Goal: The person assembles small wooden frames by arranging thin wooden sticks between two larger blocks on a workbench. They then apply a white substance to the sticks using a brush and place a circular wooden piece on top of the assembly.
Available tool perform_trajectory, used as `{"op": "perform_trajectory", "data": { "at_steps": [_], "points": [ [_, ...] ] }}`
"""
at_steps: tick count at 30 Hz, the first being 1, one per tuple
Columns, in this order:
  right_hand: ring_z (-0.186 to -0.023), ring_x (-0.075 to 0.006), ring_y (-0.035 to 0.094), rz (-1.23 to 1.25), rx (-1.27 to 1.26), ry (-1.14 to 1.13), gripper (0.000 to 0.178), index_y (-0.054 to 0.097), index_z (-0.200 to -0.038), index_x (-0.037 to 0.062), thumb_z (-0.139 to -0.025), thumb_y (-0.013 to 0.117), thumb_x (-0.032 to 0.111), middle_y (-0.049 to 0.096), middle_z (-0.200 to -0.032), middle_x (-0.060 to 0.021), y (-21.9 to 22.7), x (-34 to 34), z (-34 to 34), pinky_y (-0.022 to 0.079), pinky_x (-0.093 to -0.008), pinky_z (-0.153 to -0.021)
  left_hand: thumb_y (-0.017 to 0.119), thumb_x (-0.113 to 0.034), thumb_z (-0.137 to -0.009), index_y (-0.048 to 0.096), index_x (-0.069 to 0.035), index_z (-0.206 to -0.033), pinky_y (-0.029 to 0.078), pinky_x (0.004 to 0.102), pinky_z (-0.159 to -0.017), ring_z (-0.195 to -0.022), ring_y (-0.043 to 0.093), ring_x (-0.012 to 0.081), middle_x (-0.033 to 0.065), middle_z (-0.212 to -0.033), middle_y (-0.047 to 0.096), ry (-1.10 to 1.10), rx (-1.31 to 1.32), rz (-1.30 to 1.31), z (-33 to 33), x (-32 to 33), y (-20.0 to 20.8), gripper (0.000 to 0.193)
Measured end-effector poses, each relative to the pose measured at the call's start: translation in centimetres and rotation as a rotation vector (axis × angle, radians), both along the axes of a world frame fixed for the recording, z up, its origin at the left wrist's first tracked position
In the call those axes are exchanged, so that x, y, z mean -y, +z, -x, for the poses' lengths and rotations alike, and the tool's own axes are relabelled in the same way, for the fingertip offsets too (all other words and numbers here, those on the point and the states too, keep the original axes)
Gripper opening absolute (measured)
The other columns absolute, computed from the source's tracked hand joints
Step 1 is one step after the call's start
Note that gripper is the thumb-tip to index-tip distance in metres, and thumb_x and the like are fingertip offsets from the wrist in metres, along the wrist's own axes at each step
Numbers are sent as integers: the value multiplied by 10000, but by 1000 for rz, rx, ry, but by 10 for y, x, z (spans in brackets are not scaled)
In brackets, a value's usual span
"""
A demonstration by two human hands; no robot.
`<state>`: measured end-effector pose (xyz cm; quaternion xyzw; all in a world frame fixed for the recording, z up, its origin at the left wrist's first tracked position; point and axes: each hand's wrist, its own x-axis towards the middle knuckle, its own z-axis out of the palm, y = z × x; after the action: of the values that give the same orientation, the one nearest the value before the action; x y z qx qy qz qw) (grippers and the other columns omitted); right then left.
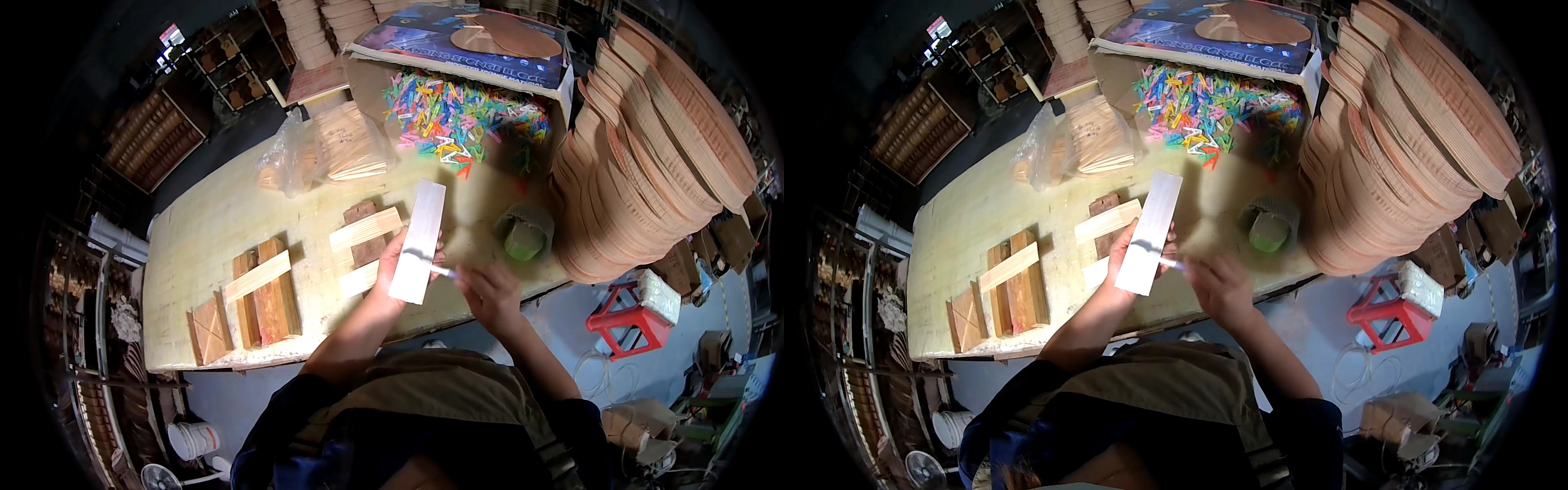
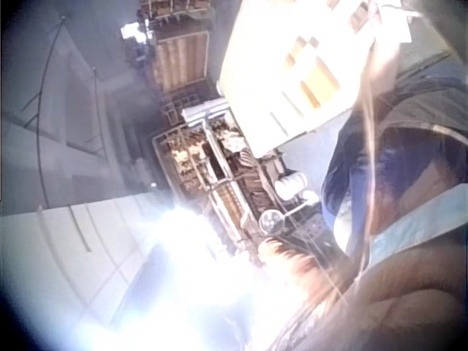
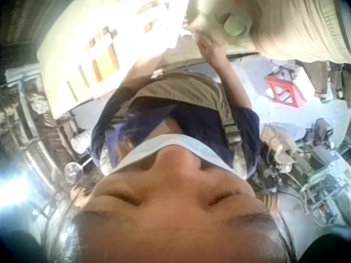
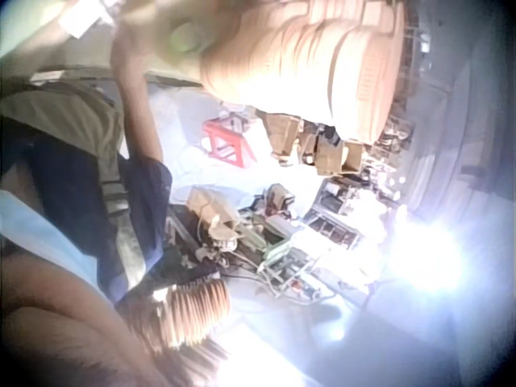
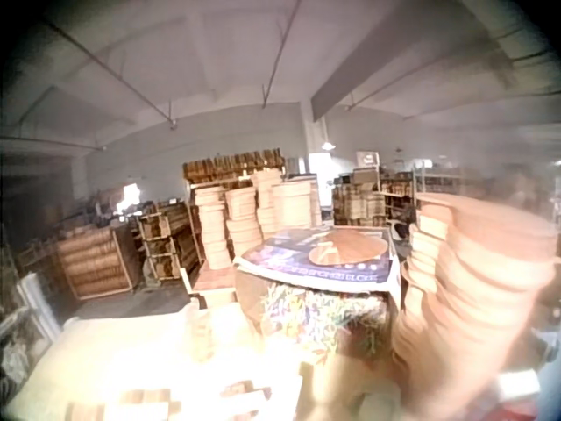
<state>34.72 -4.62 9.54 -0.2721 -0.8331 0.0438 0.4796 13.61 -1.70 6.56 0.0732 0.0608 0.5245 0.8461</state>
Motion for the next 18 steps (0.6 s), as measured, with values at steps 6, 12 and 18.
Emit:
{"op": "perform_trajectory", "data": {
  "at_steps": [6, 12, 18],
  "points": [
    [-611, -194, 563, -40, 43, 123, 323, 696, -1011, 95, -698, 757, 48, 586, -781, -42, 1, 6, -1, 462, -319, -507, 561, -368, -921, 536, 79, -1195, 453, 303, -656, -768, 513, 221, 149, -953, 601, 97, -118, 91, 3, 2, 0, 525],
    [-604, -192, 568, 44, 40, 253, 302, 698, -1016, 112, -724, 763, 67, 590, -738, -45, -2, 4, -2, 465, -326, -517, 536, -368, -932, 499, 66, -1241, 419, 307, -622, -753, 478, 204, 128, -989, 565, 11, 22, 13, 2, 3, 4, 534],
    [-650, -234, 603, 477, -82, -20, 202, 715, -984, 117, -786, 733, 86, 641, -783, -80, 3, -47, -13, 488, -345, -568, 497, -410, -948, 464, 61, -1276, 411, 286, -604, -781, 490, 212, 130, -1030, 564, -45, -64, -9, -8, 19, 10, 575]
  ]
}}
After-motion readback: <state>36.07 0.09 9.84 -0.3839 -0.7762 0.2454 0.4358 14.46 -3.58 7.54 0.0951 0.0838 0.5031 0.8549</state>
